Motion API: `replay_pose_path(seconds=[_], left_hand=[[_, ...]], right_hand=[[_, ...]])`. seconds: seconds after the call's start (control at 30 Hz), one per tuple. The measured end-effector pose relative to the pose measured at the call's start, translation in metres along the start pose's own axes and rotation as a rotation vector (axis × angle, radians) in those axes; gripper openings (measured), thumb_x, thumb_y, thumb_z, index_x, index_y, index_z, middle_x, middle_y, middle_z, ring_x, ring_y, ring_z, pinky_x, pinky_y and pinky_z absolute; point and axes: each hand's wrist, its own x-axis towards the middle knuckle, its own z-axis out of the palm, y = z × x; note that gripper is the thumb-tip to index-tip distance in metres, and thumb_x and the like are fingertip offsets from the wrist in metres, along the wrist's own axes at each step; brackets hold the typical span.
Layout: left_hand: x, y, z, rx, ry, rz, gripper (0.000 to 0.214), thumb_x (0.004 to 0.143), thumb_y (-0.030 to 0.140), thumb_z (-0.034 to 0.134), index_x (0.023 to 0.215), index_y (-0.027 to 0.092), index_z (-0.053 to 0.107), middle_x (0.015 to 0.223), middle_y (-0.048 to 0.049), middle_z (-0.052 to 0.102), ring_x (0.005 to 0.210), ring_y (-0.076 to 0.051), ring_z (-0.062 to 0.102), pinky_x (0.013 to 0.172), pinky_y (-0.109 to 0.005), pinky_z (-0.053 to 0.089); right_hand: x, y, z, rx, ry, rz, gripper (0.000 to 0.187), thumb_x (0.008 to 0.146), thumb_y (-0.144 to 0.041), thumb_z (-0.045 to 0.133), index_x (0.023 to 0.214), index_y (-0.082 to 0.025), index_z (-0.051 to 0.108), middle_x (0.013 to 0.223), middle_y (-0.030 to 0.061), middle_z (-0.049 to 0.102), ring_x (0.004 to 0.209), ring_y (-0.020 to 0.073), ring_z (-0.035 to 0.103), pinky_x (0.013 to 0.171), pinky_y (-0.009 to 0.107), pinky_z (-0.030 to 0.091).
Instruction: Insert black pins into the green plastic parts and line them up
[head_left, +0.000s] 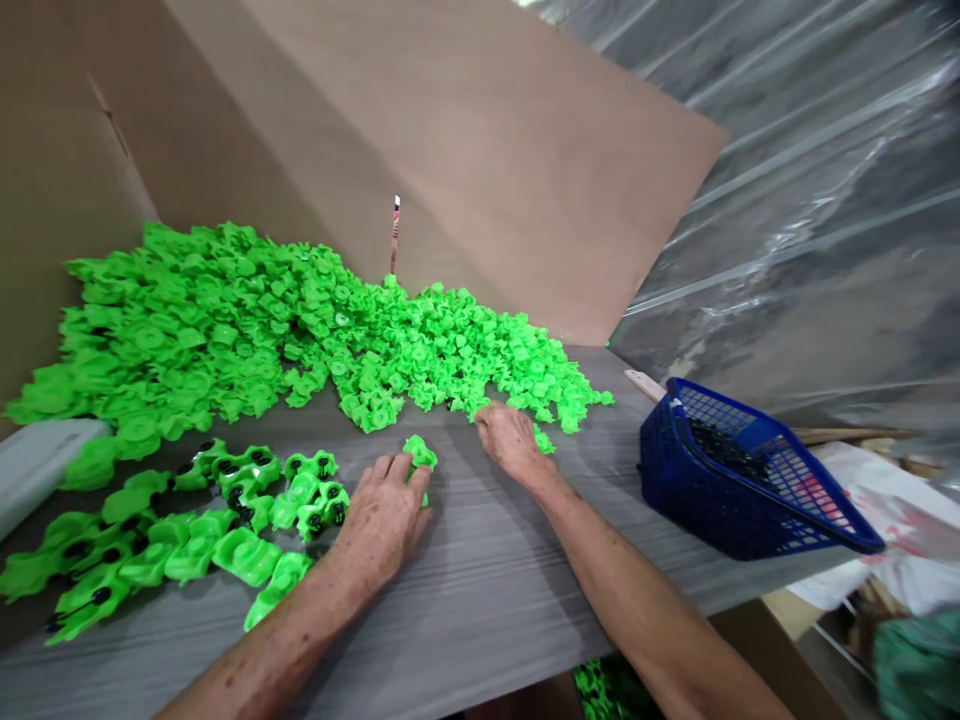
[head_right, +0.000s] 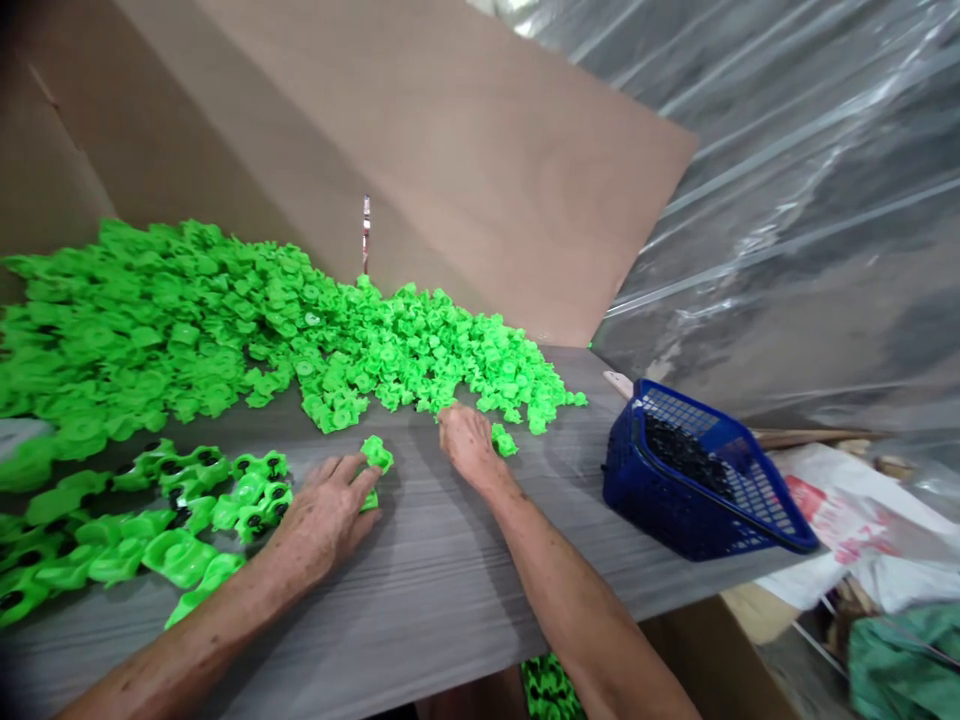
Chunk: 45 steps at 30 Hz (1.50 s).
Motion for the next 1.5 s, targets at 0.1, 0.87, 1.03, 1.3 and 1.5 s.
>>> replay_pose_path(seconds=[0.1, 0.87, 1.03, 1.3, 1.5], left_hand=[[0.0, 0.002, -0.006, 0.042, -0.049, -0.025, 0.033, 0.085, 0.025, 0.059, 0.116, 0.018, 0.066, 0.116, -0.015, 0.064, 0.106, -0.034, 0.059, 0.089, -0.05, 0.047], [-0.001, -0.005, -0.003, -0.232, 0.007, -0.014, 0.049, 0.072, 0.007, 0.049, 0.118, 0.019, 0.063, 0.128, -0.0093, 0.062, 0.114, -0.027, 0.059, 0.098, -0.042, 0.046], [0.001, -0.006, -0.002, -0.256, 0.037, -0.009, 0.049, 0.073, 0.007, 0.049, 0.118, 0.018, 0.062, 0.126, -0.0095, 0.063, 0.114, -0.026, 0.06, 0.098, -0.041, 0.047], [0.002, -0.006, 0.0, -0.207, 0.066, 0.003, 0.037, 0.082, 0.018, 0.053, 0.118, 0.014, 0.061, 0.126, -0.0129, 0.064, 0.117, -0.031, 0.057, 0.098, -0.046, 0.045], [0.004, -0.008, -0.002, -0.36, 0.141, -0.029, 0.028, 0.088, 0.024, 0.049, 0.11, 0.014, 0.065, 0.106, -0.0123, 0.071, 0.1, -0.028, 0.065, 0.088, -0.041, 0.049]], right_hand=[[0.016, -0.009, -0.005, -0.019, 0.028, -0.036, 0.032, 0.094, -0.021, 0.041, 0.107, -0.024, 0.069, 0.107, 0.0109, 0.065, 0.1, 0.0235, 0.061, 0.078, 0.03, 0.044], [-0.013, -0.005, 0.024, 0.981, 0.023, -0.034, 0.01, 0.063, -0.019, 0.059, 0.071, -0.014, 0.065, 0.06, -0.0003, 0.065, 0.051, 0.0102, 0.057, 0.05, 0.019, 0.044], [-0.023, -0.013, 0.019, 1.277, 0.018, -0.019, 0.017, 0.057, -0.019, 0.066, 0.074, -0.015, 0.065, 0.064, -0.0017, 0.064, 0.052, 0.0087, 0.055, 0.049, 0.019, 0.045], [-0.038, -0.027, 0.005, 1.388, -0.097, -0.196, 0.032, 0.065, -0.016, 0.06, 0.095, -0.018, 0.073, 0.068, -0.0034, 0.061, 0.051, 0.0067, 0.055, 0.052, 0.02, 0.045], [-0.043, -0.039, 0.011, 1.186, 0.065, -0.255, 0.02, 0.073, -0.017, 0.057, 0.086, -0.016, 0.071, 0.066, -0.0012, 0.062, 0.053, 0.0087, 0.056, 0.052, 0.02, 0.043]])
